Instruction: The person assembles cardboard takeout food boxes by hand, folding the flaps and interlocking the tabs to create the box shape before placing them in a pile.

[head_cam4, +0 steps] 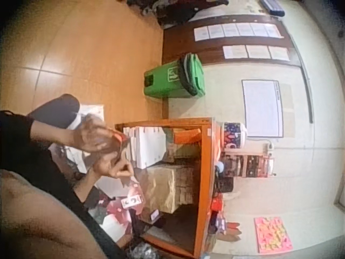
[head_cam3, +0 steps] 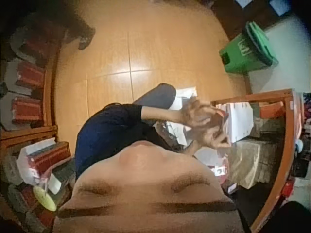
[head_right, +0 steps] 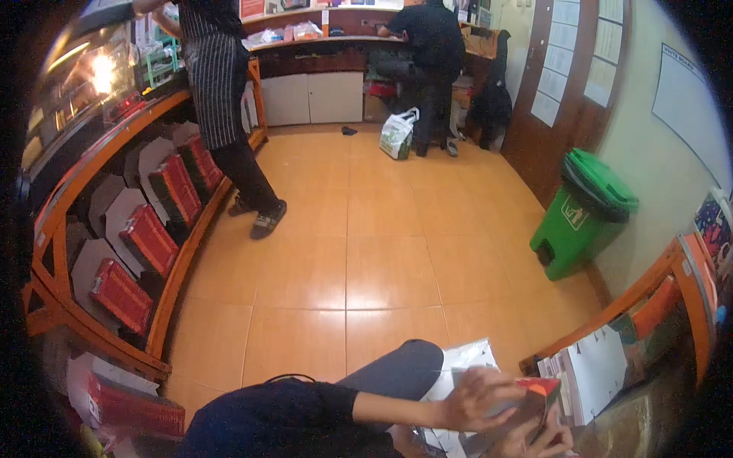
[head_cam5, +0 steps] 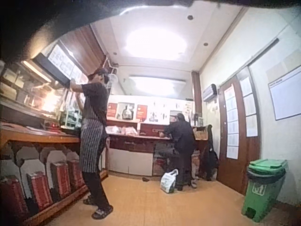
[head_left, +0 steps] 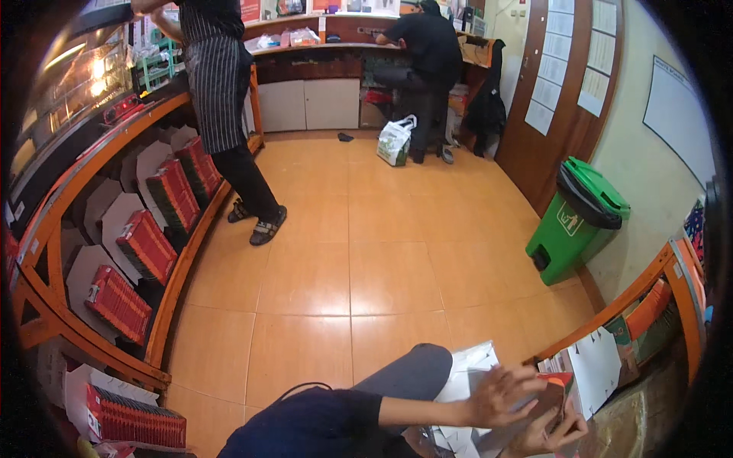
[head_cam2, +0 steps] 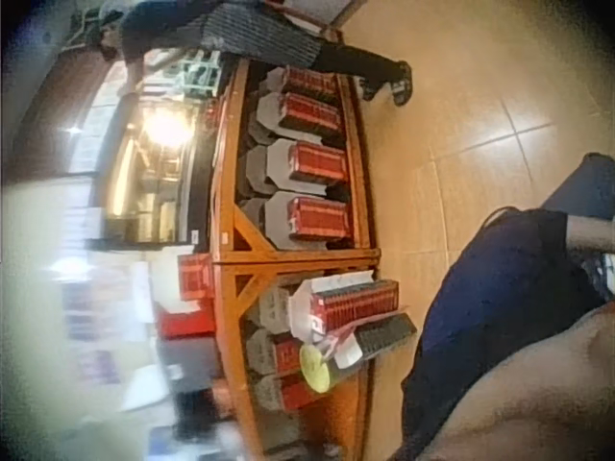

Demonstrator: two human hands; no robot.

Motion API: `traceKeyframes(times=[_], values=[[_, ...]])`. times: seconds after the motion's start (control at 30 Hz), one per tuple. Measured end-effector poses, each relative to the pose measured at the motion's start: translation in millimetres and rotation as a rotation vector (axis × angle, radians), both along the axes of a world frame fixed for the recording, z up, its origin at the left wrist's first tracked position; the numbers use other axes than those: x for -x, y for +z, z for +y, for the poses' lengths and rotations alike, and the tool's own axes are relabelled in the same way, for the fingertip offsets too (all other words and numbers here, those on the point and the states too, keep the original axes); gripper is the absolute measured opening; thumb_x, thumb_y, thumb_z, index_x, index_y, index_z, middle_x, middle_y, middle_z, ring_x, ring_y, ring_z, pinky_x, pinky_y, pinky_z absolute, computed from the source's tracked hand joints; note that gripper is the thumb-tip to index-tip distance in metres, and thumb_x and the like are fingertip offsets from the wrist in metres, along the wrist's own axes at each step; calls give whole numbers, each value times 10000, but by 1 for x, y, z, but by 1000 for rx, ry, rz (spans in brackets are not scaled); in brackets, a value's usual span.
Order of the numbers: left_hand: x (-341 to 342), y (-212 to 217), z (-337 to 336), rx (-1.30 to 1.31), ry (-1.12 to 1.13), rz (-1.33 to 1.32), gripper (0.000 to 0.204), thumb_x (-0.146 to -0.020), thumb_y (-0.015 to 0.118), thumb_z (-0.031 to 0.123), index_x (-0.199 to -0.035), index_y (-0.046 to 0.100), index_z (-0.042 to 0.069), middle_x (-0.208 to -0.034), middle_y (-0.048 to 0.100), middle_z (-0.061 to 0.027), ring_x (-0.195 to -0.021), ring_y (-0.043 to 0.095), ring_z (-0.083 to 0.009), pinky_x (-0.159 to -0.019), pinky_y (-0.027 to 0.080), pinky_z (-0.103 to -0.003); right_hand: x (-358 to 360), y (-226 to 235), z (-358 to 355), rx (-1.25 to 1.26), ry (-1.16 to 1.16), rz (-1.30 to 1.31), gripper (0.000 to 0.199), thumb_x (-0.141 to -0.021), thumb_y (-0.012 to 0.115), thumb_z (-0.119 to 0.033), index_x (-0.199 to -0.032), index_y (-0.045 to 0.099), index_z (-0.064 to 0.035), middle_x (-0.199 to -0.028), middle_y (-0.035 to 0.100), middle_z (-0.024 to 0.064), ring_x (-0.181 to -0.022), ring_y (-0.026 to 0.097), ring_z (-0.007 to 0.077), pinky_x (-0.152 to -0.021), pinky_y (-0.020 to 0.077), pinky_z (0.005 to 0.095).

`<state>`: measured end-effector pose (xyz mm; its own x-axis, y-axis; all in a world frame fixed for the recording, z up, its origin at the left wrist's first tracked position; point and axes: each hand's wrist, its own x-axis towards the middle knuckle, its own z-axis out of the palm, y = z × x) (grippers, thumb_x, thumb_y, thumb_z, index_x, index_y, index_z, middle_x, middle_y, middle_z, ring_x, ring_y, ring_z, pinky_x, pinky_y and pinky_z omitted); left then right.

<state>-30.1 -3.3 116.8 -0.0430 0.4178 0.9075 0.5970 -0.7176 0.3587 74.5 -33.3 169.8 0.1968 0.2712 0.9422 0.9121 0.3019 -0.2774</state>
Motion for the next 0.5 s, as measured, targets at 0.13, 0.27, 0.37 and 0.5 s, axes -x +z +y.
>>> traceKeyframes(times=[0.13, 0.27, 0.37, 0.5], values=[[-17, -9, -10, 432, -400, -281, 651, -956, 494, 430, -1413, 332, -4, -1368, 343, -239, -1328, 308, -385, -1114, 259, -460, 21, -20, -6, 55, 395, 272, 290, -882, 688, -202, -1042, 668, 39, -1044, 637, 195, -955, 624, 343, -802, 531, 415], [-24, -29, -2, 437, -197, -59, 747, -946, 510, 473, -1430, 305, -56, -1405, 385, -277, -1305, 405, -392, -1059, 355, -501, 25, -17, -1, 184, 419, 119, 245, -915, 643, -154, -1031, 673, 60, -1057, 659, 194, -936, 657, 308, -792, 547, 384], [-4, -3, -5, 527, -569, -274, 707, -961, 484, 464, -1429, 295, -31, -1401, 342, -249, -1348, 313, -373, -1119, 266, -442, 18, 2, -13, 291, 459, 81, 242, -910, 653, -152, -1017, 677, 63, -1011, 675, 181, -866, 673, 282, -738, 557, 348], [6, 14, 5, 547, -710, -251, 524, -979, 475, 390, -1259, 461, -53, -1238, 477, -196, -1223, 439, -366, -1042, 341, -442, -1, -6, -8, 247, 483, 102, 179, -866, 712, -117, -945, 692, 42, -843, 689, 158, -739, 678, 281, -651, 556, 331]])
